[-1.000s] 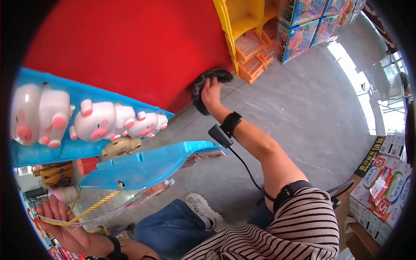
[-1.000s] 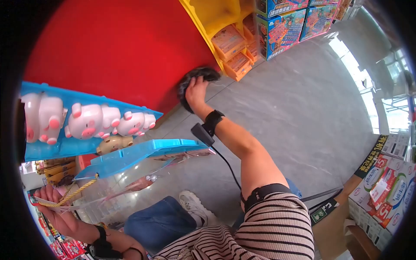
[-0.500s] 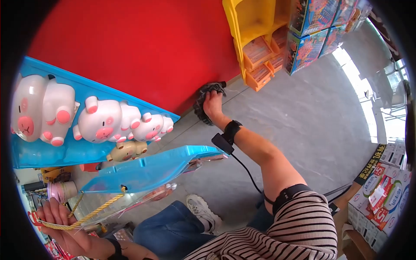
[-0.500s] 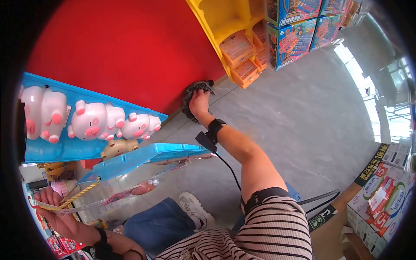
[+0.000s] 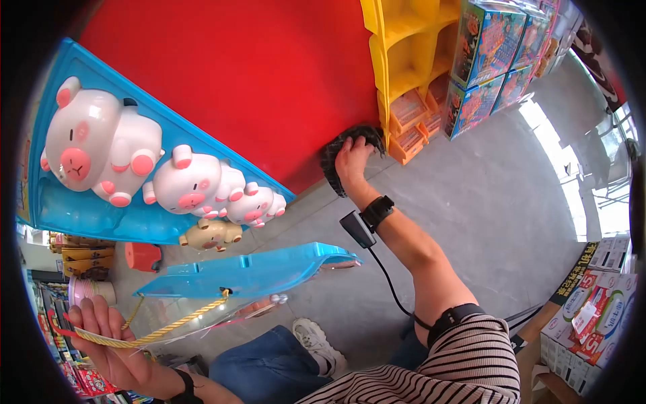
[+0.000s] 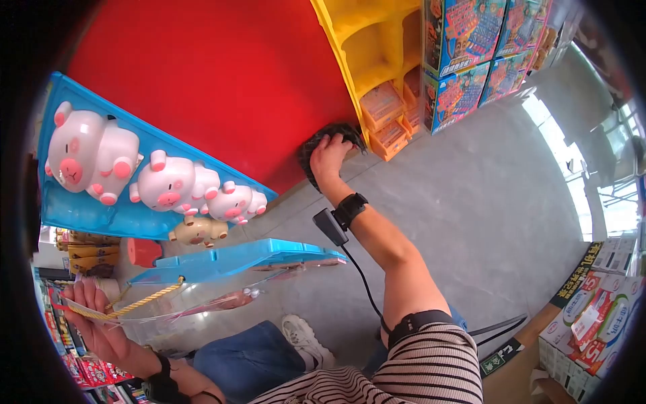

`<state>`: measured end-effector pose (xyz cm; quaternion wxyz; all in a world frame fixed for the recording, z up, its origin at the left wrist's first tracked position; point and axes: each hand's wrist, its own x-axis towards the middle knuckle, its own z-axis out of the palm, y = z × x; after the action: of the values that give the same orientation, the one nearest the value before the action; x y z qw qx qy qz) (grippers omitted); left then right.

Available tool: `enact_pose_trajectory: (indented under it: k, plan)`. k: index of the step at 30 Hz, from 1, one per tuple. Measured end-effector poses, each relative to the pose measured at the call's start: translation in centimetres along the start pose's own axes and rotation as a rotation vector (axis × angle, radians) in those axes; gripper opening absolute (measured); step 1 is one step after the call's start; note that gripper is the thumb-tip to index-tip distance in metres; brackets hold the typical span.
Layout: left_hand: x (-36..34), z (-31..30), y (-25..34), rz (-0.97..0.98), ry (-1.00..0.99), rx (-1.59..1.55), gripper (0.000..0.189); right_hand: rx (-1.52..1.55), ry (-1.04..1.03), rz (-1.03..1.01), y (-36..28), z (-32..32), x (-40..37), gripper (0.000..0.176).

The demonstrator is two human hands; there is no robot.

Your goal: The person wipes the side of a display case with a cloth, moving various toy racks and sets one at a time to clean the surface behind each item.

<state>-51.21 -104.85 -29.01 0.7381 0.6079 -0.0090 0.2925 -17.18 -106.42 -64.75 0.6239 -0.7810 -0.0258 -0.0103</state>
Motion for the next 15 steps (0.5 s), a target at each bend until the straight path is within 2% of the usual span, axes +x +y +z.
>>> enact_pose_trajectory:
  k: [3,6,10,13,15]
  plan:
    - [0.3,-0.6,-0.5,0.039,0.003,0.001,0.033,0.025,0.048,-0.130,-3.7,-0.8,0.5,0.026]
    - [0.8,0.3,-1.2,0.055,0.075,-0.034,0.030,0.130,0.102,-0.220,-8.8,-2.0,0.8,0.021]
    - [0.3,0.4,-1.3,0.105,0.200,-0.007,0.029,0.237,0.162,-0.447,-16.4,-4.0,1.9,0.024]
    - [0.5,0.3,-1.2,0.061,0.007,-0.034,0.032,0.217,0.201,-0.701,-22.0,-5.8,2.2,0.032]
    - [0.2,0.7,-1.1,0.063,0.075,-0.073,0.033,0.160,0.156,-0.733,-23.0,-6.6,2.2,0.035]
